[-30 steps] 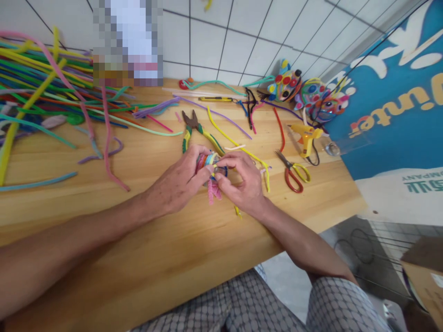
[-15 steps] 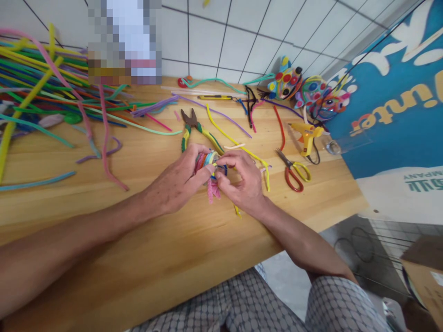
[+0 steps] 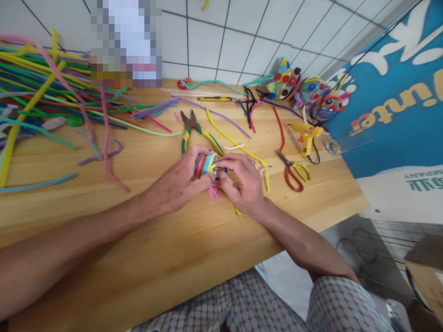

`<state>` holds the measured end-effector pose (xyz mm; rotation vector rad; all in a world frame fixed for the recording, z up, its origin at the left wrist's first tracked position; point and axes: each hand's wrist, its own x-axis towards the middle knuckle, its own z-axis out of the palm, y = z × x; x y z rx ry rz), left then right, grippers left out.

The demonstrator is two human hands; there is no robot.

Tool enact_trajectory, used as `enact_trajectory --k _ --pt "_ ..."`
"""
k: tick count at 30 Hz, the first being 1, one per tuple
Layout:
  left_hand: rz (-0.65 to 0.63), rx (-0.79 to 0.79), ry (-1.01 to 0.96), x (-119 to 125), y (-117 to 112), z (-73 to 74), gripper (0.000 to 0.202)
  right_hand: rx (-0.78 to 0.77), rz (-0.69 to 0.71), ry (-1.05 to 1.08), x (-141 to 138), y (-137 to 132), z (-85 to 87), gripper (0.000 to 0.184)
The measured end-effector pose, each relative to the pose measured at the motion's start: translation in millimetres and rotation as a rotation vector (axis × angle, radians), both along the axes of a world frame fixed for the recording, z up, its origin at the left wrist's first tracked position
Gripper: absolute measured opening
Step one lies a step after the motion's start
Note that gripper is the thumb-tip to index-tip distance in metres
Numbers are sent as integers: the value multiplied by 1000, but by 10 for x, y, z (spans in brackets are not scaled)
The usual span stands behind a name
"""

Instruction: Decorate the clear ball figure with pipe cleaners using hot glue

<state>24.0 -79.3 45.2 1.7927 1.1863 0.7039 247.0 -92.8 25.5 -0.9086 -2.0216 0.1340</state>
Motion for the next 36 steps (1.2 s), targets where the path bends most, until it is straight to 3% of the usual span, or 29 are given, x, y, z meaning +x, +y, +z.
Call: enact_trajectory --k 4,16,36 --pt "2 14 -3 -10 0 -31 48 -46 10 22 18 -5 13 27" --pt "14 -2 -3 -12 17 6 34 -27 -4 0 -4 -5 -5 20" --pt "27 29 48 -2 -15 30 40 -49 -13 -5 -18 -29 -22 25"
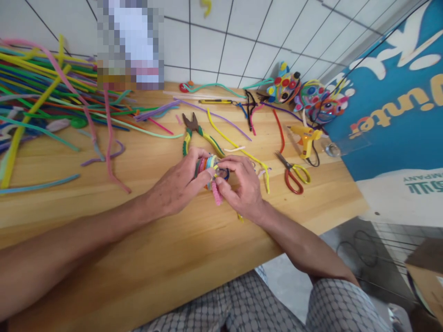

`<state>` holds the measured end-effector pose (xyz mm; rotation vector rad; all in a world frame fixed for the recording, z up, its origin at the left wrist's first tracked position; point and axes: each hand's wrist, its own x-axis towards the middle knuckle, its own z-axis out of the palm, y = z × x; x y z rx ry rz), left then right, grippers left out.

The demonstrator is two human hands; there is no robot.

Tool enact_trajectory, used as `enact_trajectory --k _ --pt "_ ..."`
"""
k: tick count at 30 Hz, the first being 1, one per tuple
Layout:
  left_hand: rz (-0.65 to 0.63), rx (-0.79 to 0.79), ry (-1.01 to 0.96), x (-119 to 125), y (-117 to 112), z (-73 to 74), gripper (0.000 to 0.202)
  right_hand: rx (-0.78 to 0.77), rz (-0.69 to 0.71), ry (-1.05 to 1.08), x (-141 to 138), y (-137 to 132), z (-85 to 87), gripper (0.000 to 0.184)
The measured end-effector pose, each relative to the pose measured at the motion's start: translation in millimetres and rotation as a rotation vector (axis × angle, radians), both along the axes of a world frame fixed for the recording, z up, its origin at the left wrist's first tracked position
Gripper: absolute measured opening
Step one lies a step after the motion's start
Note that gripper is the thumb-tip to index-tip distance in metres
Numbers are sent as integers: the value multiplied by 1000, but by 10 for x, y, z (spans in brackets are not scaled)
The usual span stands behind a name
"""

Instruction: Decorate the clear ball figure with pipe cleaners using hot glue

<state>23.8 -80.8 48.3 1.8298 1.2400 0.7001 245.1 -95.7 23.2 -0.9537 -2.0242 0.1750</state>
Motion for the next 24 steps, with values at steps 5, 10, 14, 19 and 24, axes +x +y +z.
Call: enact_trajectory --k 5,10,14,19,24 --pt "-21 9 19 -35 27 -6 37 25 11 42 -7 23 -8 21" --pt "-9 -21 13 -46 78 -23 39 25 31 44 -5 29 -22 22" --pt "-21 -25 12 -43 84 3 36 29 31 22 3 25 -21 23" --pt "-6 262 49 -50 70 -82 29 20 40 36 4 24 -10 30" --pt "-84 552 -123 -51 57 -276 27 32 60 62 -7 30 -13 34"
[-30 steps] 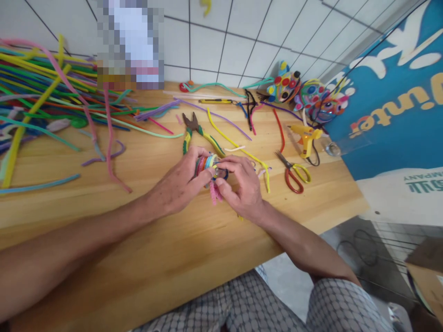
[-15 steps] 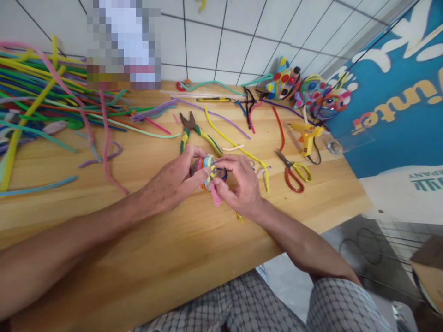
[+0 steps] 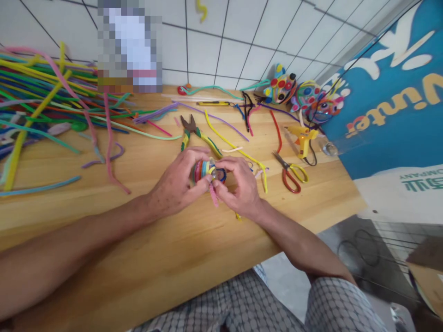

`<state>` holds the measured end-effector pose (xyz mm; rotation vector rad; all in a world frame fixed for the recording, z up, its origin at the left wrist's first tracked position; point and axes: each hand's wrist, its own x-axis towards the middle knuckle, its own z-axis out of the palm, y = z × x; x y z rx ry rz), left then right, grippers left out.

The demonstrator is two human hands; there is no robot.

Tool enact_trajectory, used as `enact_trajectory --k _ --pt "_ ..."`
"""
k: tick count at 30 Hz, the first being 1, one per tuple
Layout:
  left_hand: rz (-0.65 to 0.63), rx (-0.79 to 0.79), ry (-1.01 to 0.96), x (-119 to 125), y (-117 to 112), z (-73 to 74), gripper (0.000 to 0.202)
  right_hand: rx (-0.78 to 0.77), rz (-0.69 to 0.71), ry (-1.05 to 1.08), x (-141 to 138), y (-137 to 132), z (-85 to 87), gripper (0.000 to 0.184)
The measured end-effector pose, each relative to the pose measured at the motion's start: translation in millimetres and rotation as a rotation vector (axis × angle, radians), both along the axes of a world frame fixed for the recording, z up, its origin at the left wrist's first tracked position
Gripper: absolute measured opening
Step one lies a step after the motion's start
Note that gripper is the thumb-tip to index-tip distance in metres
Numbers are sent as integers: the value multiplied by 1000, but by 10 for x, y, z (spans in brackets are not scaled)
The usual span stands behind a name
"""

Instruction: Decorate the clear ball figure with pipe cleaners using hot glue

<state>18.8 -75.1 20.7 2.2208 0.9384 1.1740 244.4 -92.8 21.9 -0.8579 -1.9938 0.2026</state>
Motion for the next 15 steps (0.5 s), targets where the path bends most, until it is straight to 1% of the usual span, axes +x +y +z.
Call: enact_trajectory --k 2,5,7,9,12,14,15 --pt "-41 22 -13 1 -8 -29 23 -15 2 -8 -5 -4 -8 36" --pt "-61 41 6 -1 -8 -36 18 -36 7 -8 2 -26 21 35" --pt "-58 49 10 -7 -1 -40 17 -76 -3 -6 42 -41 100 34" --pt "-58 52 13 -15 6 -48 16 -142 -51 13 143 -41 233 31" --pt "-62 56 28 -23 2 -54 14 -228 -211 108 455 8 460 23" --pt "-55 59 35 -24 -9 -48 12 -253 -359 208 773 61 560 21" --pt "-51 63 42 -24 -16 -45 12 -250 -430 261 956 86 581 23"
